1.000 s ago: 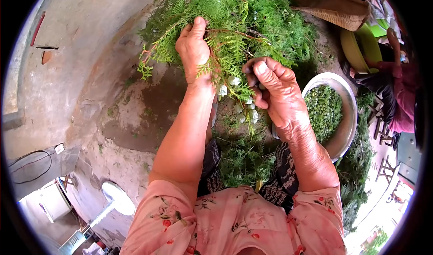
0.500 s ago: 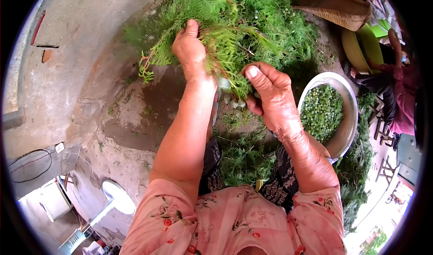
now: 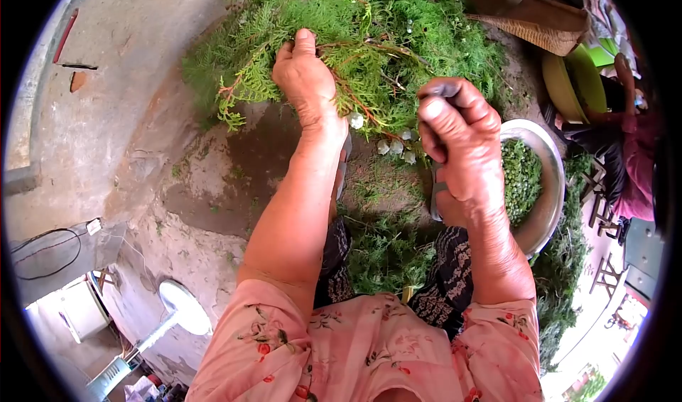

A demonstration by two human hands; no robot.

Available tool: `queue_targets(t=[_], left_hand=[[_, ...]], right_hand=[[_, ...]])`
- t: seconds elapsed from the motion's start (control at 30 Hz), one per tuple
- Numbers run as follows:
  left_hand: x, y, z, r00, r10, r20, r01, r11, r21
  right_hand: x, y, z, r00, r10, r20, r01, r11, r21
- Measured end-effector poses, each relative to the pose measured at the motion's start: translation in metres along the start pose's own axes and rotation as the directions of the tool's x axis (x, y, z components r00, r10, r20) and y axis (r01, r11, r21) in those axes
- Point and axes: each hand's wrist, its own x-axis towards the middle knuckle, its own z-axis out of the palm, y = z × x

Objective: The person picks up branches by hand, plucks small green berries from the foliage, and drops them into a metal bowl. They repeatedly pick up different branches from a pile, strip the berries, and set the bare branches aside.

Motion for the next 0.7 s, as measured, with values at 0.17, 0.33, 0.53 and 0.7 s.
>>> queue_targets(t=[0.17, 0.33, 0.53, 0.7], left_hand=[[-0.011, 0.002, 0.007, 0.976, 0.216, 0.03, -0.214, 0.922, 0.323], [-0.008, -0.01, 0.007, 0.978, 0.2, 0.065, -0.209, 0.957, 0.199], [0.01, -0.016, 0.003, 0.99, 0.137, 0.036, -0.14, 0.982, 0.126], [0.012, -0.007, -0.004, 0.96, -0.246, 0.13, 0.266, 0.951, -0.16]], right_hand=[[-0.003, 0.022, 0.016, 0.868, -0.393, 0.304, 0.497, 0.689, -0.527], [-0.004, 0.029, 0.019, 0.884, -0.308, 0.352, 0.465, 0.659, -0.591], [-0.015, 0.012, 0.021, 0.912, -0.254, 0.32, 0.383, 0.808, -0.448], [-0.004, -0.01, -0.006, 0.993, -0.093, -0.072, 0.069, 0.957, -0.283]])
